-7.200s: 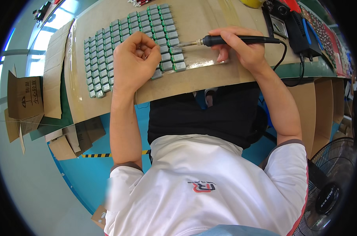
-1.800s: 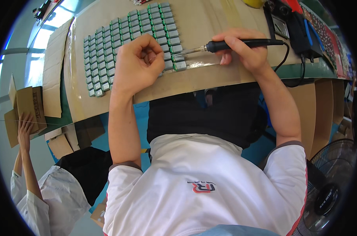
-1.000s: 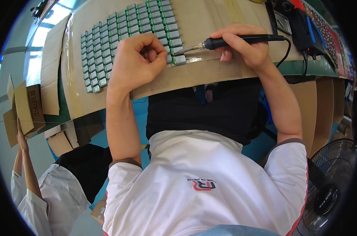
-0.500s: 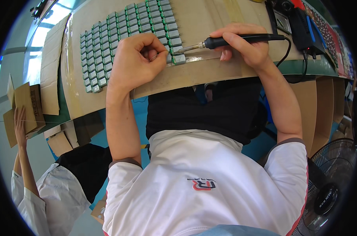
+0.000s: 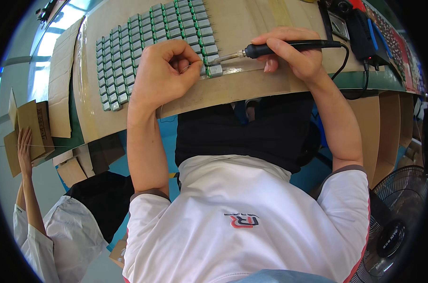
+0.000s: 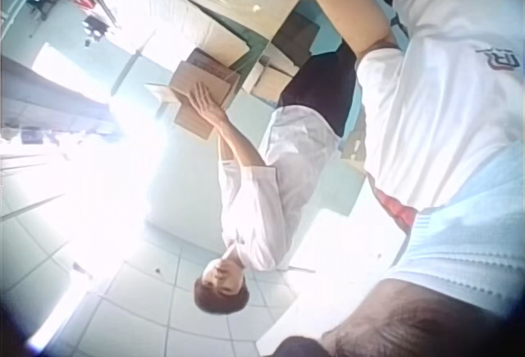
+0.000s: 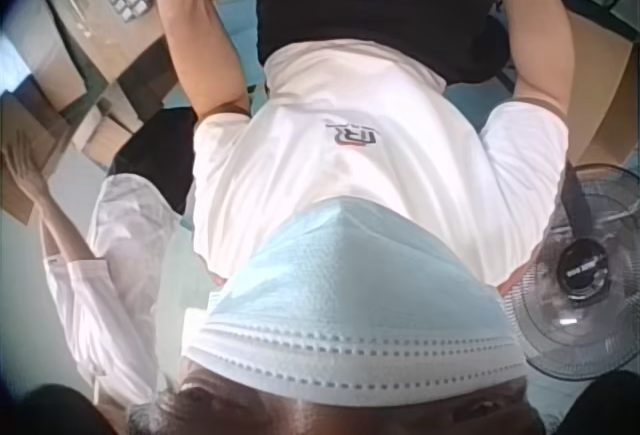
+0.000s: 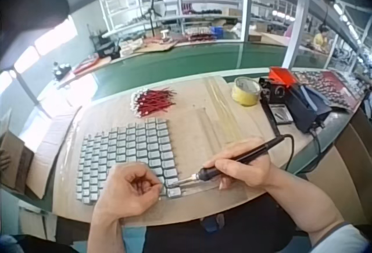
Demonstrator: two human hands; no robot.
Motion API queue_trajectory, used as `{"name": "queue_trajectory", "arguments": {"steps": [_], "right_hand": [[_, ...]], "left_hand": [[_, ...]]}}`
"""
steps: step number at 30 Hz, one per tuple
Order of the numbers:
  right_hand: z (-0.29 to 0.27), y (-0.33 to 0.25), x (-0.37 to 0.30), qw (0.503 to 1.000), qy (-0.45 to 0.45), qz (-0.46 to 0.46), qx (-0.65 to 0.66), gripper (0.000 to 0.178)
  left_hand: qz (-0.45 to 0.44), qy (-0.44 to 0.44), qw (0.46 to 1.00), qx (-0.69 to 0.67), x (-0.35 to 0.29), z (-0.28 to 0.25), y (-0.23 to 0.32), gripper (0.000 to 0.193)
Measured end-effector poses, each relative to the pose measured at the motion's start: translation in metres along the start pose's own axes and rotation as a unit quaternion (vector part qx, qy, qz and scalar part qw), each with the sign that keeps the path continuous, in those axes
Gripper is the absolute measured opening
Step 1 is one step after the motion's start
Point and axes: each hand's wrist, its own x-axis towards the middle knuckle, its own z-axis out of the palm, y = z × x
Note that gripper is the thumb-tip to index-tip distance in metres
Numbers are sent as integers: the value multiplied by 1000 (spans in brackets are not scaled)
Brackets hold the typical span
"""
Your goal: Soldering individual wires onto a grid of small electronic components arranged on a workbench.
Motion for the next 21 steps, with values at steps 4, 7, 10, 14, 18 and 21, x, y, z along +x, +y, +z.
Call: {"name": "queue_trajectory", "arguments": {"steps": [4, 7, 10, 14, 18, 21], "right_hand": [[0, 1, 0, 1000, 1, -3, 0, 19], [0, 1, -1, 1000, -1, 2, 3, 19], [-1, 2, -1, 1000, -3, 2, 3, 19], [0, 1, -1, 1000, 0, 3, 4, 19], [1, 0, -1, 1000, 2, 3, 3, 19], [-1, 3, -3, 999, 16, 24, 25, 20]], "left_hand": [[-3, -1, 1000, -5, 0, 0, 0, 5], [-11, 1, 1000, -18, -1, 1, -2, 5], [-7, -3, 1000, -13, 0, 1, -2, 5], [-10, -5, 1000, -11, 0, 1, -1, 5], [-5, -4, 1000, -11, 0, 1, -1, 5], [-6, -5, 1000, -11, 0, 0, -1, 5]]}}
